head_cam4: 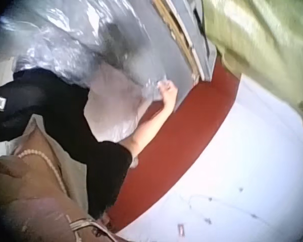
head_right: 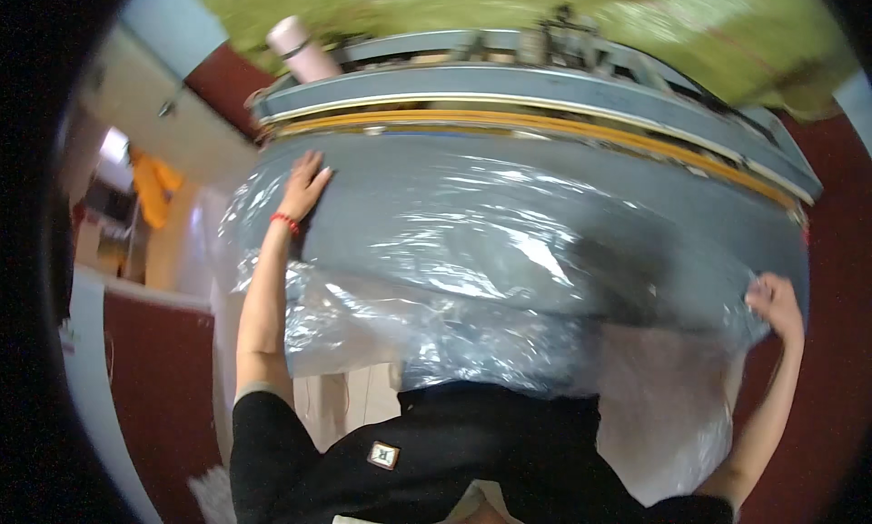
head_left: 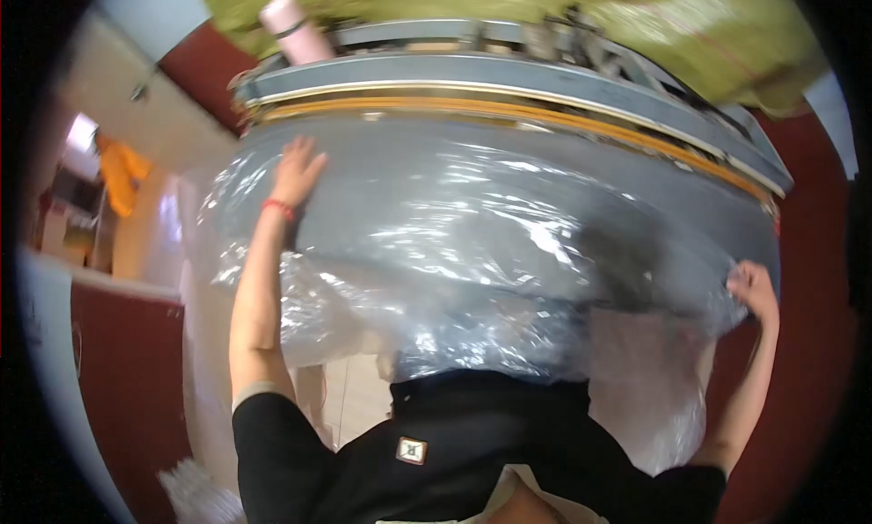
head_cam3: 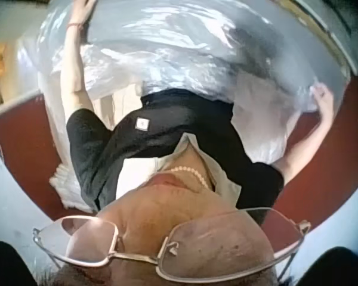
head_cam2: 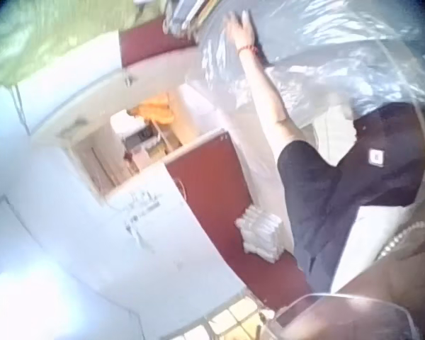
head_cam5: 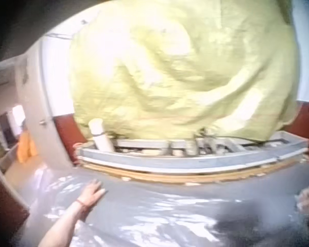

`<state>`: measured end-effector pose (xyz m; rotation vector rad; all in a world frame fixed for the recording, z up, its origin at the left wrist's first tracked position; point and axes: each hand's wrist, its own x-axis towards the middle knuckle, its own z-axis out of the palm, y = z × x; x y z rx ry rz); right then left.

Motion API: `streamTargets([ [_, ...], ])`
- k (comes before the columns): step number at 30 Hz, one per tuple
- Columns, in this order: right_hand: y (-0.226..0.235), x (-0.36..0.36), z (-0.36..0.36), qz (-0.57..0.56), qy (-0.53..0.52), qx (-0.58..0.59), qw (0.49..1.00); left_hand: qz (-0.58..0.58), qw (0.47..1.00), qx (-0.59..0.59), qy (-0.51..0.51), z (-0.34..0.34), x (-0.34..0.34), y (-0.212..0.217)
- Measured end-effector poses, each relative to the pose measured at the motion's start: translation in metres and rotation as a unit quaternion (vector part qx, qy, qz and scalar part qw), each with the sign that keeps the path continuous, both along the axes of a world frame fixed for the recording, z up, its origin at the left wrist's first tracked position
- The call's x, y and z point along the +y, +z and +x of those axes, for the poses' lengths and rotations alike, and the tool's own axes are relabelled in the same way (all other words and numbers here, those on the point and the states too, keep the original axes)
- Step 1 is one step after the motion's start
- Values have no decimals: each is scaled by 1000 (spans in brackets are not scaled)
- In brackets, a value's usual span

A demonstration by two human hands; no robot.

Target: Operating a heat sealing machine to seal large plastic bags or sheets.

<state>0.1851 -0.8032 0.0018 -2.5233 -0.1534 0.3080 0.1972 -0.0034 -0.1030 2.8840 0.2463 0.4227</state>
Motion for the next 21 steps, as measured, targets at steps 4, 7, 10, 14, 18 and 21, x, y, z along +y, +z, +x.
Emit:
streamTargets([
  [4,26,-79,38,60,-83,-78,992,6,999,11,34,11,6,-4],
  [7,50,-76,69,-104,-209,-349,908,62,987,72,127,13,37,-15],
  [10,68,26,51,-287,-117,-639,705,87,970,110,198,14,27,-12],
  [14,-5,107,11,-191,168,-448,857,83,973,97,191,8,79,-29],
  [18,-86,-22,35,-291,-160,-293,896,117,972,102,175,3,118,-32],
  [21,-96,-62,36,-276,-228,-262,896,154,974,76,145,-1,163,-45],
])
